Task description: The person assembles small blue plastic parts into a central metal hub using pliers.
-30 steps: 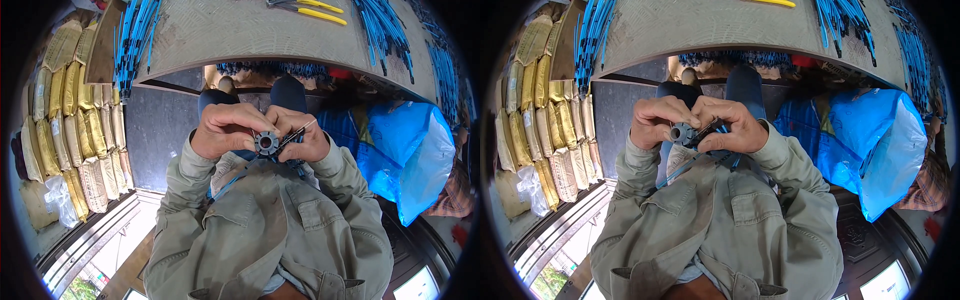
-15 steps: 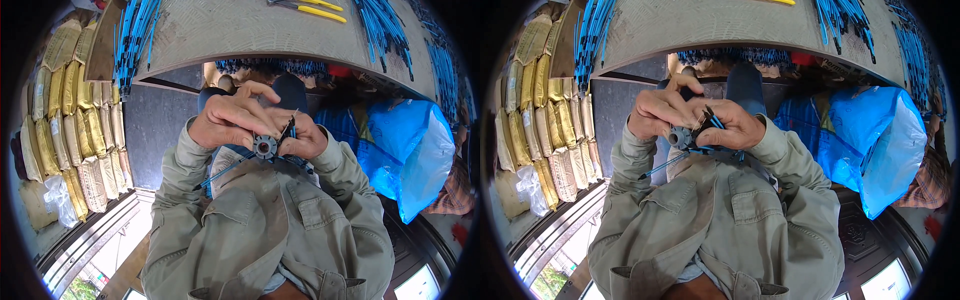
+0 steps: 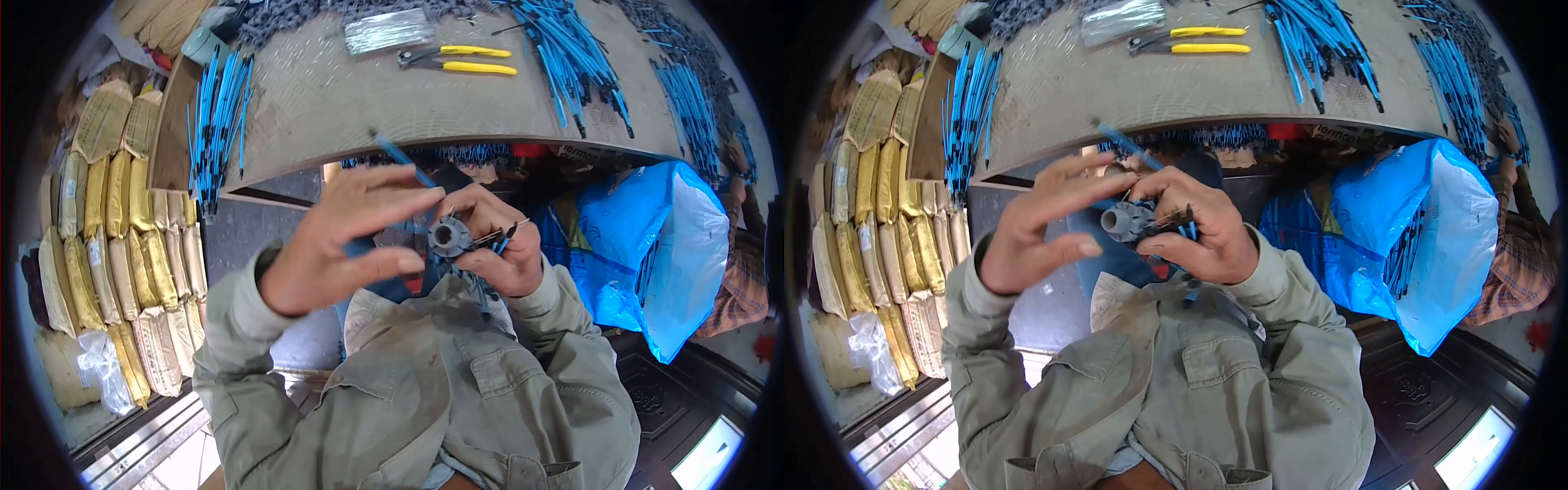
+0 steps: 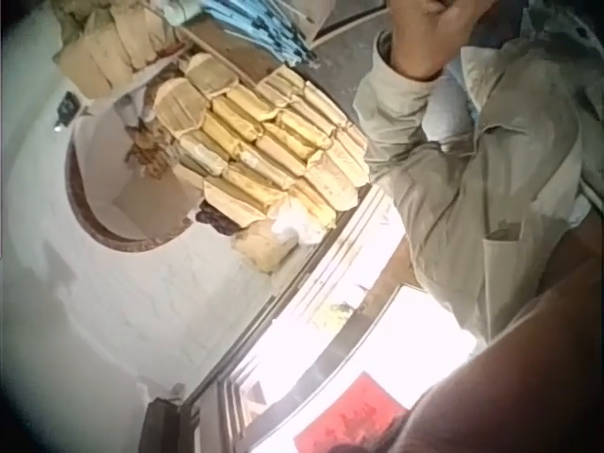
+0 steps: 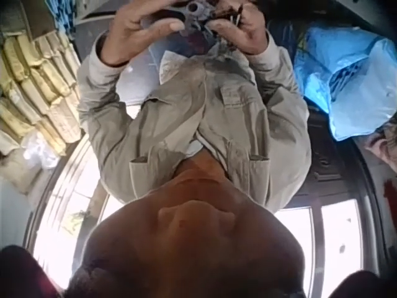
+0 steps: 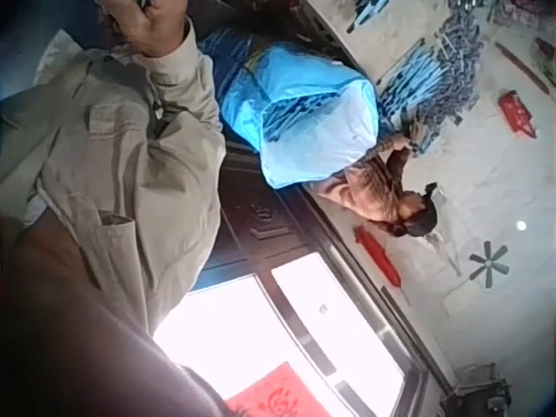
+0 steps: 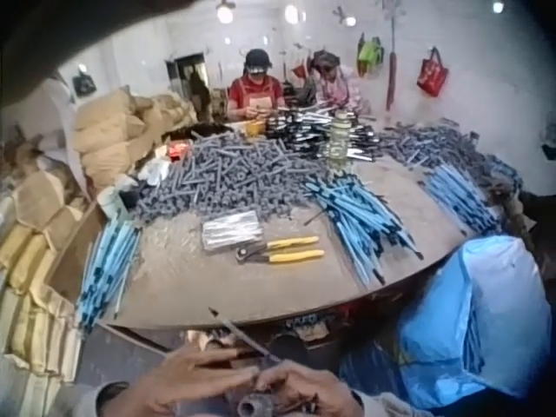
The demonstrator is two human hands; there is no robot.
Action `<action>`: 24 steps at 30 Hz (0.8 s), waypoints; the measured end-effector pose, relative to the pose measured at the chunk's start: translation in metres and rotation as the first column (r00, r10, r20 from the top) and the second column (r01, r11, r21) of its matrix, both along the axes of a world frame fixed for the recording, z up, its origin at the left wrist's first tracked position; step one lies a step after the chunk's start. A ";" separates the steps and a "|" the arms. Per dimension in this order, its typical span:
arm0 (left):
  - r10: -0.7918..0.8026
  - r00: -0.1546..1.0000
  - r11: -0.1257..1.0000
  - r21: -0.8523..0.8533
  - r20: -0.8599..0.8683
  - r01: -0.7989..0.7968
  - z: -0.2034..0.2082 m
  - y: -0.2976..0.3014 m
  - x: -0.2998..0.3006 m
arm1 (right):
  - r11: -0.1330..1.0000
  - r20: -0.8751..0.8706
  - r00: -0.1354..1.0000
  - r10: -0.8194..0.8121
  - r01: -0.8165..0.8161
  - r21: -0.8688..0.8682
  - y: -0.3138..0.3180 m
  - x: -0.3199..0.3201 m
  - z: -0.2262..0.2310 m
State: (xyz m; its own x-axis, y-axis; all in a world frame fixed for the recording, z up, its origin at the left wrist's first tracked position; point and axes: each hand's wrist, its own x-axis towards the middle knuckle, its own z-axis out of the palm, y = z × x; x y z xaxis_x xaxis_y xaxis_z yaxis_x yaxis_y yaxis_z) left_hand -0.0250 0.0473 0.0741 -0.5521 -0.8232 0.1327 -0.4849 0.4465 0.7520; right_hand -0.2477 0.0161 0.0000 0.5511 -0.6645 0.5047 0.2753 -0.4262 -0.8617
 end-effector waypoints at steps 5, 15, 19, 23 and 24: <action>0.275 0.873 0.961 0.140 -0.403 -0.238 -0.043 0.030 -0.028 | 0.967 -0.044 0.973 -0.227 0.219 -0.128 0.013 0.022 -0.009; 0.536 0.683 0.817 0.104 -0.496 -0.566 -0.079 0.043 -0.033 | 0.963 0.214 0.965 -0.150 0.094 0.252 0.023 0.047 -0.035; 0.601 0.639 0.761 0.099 -0.480 -0.641 -0.080 0.046 -0.033 | 0.976 0.164 0.969 -0.185 0.163 0.142 0.022 0.046 -0.041; 0.615 0.575 0.743 0.152 -0.539 -0.652 -0.084 0.048 -0.035 | 0.981 0.040 0.980 -0.194 0.193 0.013 0.022 0.042 -0.042; 0.617 0.547 0.737 0.172 -0.567 -0.653 -0.085 0.049 -0.036 | 0.982 0.008 0.982 -0.191 0.191 0.008 0.022 0.041 -0.042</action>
